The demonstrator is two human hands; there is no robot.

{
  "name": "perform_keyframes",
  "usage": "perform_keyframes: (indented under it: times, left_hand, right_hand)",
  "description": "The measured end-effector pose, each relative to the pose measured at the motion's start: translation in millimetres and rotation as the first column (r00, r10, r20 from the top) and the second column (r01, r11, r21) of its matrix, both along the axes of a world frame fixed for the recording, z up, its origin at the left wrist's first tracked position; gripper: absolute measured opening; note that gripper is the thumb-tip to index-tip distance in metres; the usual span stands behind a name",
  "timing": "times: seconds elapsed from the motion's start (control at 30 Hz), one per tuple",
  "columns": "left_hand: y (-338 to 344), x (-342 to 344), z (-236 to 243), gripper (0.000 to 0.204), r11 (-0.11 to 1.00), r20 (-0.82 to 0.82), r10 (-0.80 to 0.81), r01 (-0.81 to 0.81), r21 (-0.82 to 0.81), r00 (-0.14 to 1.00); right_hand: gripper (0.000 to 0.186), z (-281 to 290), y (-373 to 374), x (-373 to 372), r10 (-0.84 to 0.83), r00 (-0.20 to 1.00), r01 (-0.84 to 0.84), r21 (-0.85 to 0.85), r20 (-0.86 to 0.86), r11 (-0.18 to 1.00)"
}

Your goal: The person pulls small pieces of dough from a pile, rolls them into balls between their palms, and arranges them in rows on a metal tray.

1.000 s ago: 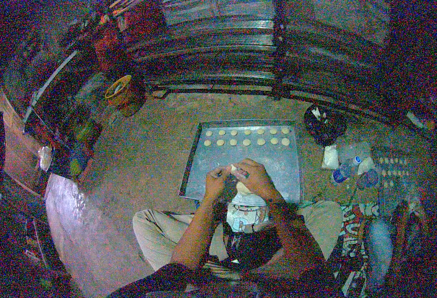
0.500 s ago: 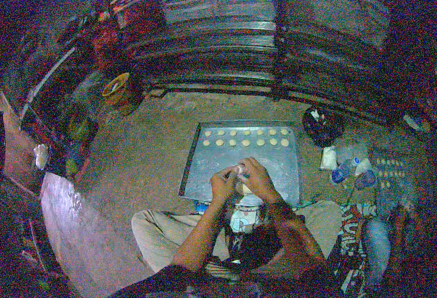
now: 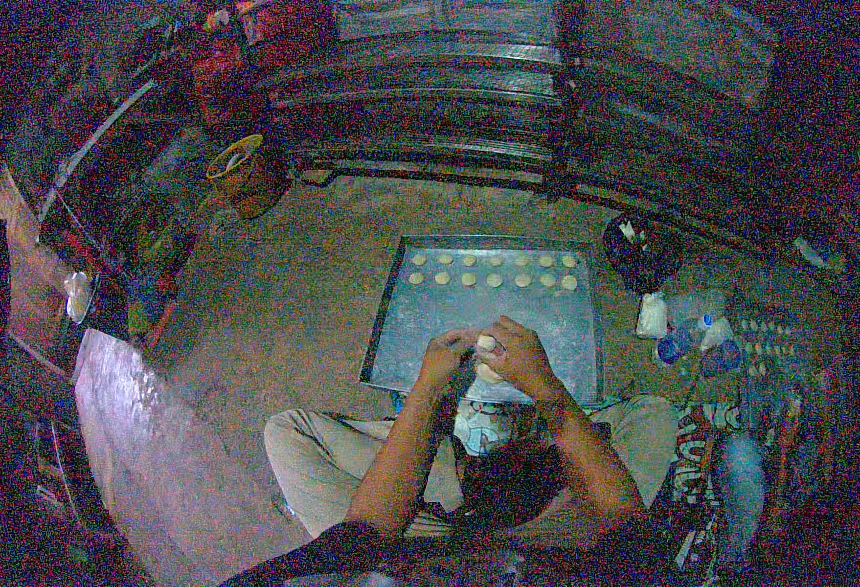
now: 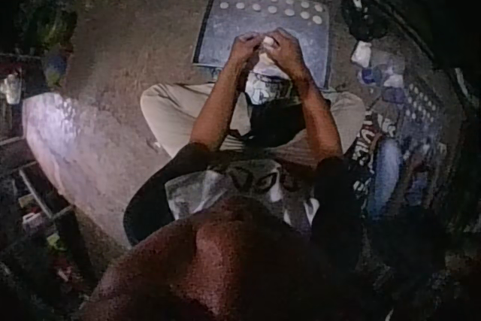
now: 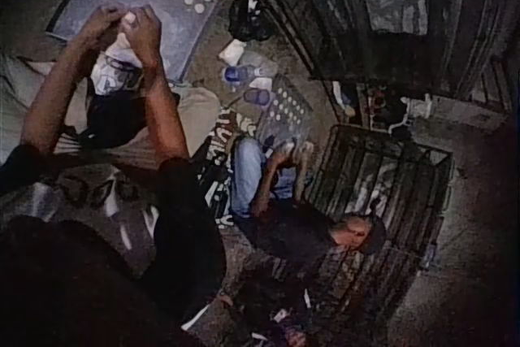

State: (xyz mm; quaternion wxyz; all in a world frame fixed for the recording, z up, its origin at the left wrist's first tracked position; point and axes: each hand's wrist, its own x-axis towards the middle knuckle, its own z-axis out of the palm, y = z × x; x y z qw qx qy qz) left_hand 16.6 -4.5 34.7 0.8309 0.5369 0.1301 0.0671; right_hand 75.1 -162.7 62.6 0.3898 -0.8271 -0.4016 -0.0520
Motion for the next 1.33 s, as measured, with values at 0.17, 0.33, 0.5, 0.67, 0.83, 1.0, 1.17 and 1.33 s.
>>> perform_keyframes:
  times: [0.17, 0.33, 0.5, 0.67, 0.83, 1.0, 1.17, 1.33]
  left_hand:
    - [4, -1, -16, 0.024, 0.975, -0.113, -0.124, 0.100, -0.199, 0.986]
    - [6, -3, -19, 0.024, 0.990, -0.089, -0.017, 0.004, -0.138, 0.996]
    - [11, 0, -19, 0.017, 0.983, -0.051, 0.153, -0.146, 0.111, 0.987]
    - [11, -6, 3, 0.018, 0.996, -0.143, 0.086, -0.080, 0.045, 0.986]
    - [12, -3, -13, 0.016, 0.998, -0.117, 0.064, -0.065, 0.002, 0.991]
    - [-6, -6, 20, 0.019, 0.984, -0.135, 0.180, -0.176, 0.040, 0.974]
    - [1, -1, -15, 0.021, 0.991, -0.090, 0.123, -0.119, 0.054, 0.988]
    - [-12, -2, 0, 0.026, 0.998, -0.124, 0.061, -0.057, 0.035, 0.990]
  right_hand:
    - [0.027, -1, 3, 3, -0.034, 0.997, 0.032, 0.025, 0.063, 0.999]
    - [0.033, 9, 12, -10, 0.008, 0.998, -0.013, 0.081, 0.059, 0.997]
    - [0.032, 12, 16, -9, 0.025, 0.991, -0.006, 0.145, -0.128, 0.989]
    - [0.028, 15, 10, -4, 0.131, 0.926, -0.028, 0.284, -0.353, 0.958]
    - [0.021, 3, 8, 7, 0.176, 0.918, -0.068, 0.296, -0.356, 0.953]
    - [0.017, 3, 7, 6, 0.047, 0.947, 0.028, 0.226, -0.319, 0.974]
    - [0.027, 0, 15, 1, 0.086, 0.860, 0.095, 0.325, -0.502, 0.941]
    - [0.029, -18, 4, 17, 0.177, 0.586, 0.137, 0.311, -0.791, 0.940]
